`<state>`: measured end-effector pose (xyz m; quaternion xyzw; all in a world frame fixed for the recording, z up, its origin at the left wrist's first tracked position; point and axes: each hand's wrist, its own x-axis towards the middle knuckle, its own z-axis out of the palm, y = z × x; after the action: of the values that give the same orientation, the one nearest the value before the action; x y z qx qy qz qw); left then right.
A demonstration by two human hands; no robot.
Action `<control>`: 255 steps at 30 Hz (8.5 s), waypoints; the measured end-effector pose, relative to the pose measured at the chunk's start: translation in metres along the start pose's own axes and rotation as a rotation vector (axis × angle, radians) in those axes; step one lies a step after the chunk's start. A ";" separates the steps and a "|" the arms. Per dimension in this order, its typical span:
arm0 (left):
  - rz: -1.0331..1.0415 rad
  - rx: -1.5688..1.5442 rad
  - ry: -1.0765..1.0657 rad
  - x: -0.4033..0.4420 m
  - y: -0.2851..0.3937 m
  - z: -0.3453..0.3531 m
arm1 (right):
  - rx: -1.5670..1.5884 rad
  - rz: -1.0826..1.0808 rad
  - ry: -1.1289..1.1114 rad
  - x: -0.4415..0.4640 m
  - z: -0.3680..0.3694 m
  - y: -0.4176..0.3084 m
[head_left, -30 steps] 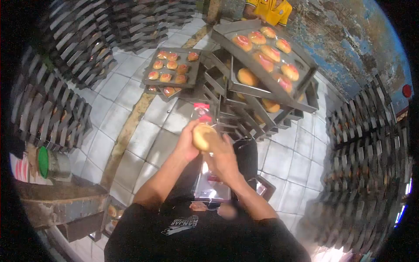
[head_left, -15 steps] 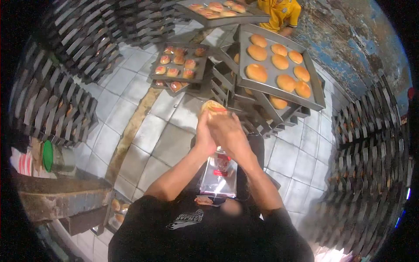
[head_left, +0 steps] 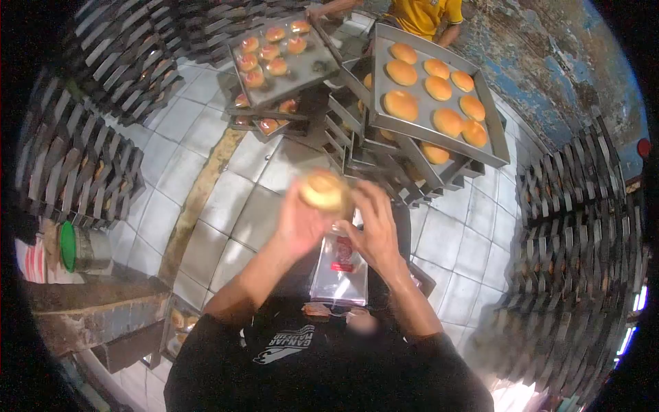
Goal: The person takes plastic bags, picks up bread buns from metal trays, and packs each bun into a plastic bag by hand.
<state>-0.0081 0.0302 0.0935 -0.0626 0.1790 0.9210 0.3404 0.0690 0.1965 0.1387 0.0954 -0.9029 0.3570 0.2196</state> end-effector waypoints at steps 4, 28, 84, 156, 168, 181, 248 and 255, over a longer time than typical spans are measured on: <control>0.070 0.383 0.138 -0.009 0.002 0.000 | -0.042 -0.121 -0.062 0.005 -0.002 -0.004; 0.249 0.779 0.311 -0.021 -0.007 -0.088 | 1.039 1.146 -0.185 -0.069 0.035 0.041; 0.174 0.292 0.341 0.047 0.038 -0.043 | 0.268 0.299 0.159 0.166 -0.097 0.088; 0.525 0.942 0.169 0.039 0.002 -0.012 | 0.128 0.142 0.049 0.037 0.006 0.016; 0.228 0.902 0.361 -0.003 -0.007 -0.103 | 0.975 1.105 -0.229 -0.055 0.040 0.060; 0.349 1.414 -0.103 -0.001 -0.035 -0.001 | -0.338 0.177 0.206 0.047 -0.087 0.045; 0.400 0.519 0.144 0.029 -0.067 0.015 | -0.277 -0.085 -0.036 0.015 0.025 0.026; 0.364 0.125 0.275 0.060 -0.058 0.033 | -0.214 -0.123 -0.087 0.037 0.013 0.039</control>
<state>-0.0158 0.1198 0.0933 -0.1331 0.2885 0.9372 0.1441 0.0189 0.2149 0.1241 0.1418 -0.9369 0.2402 0.2106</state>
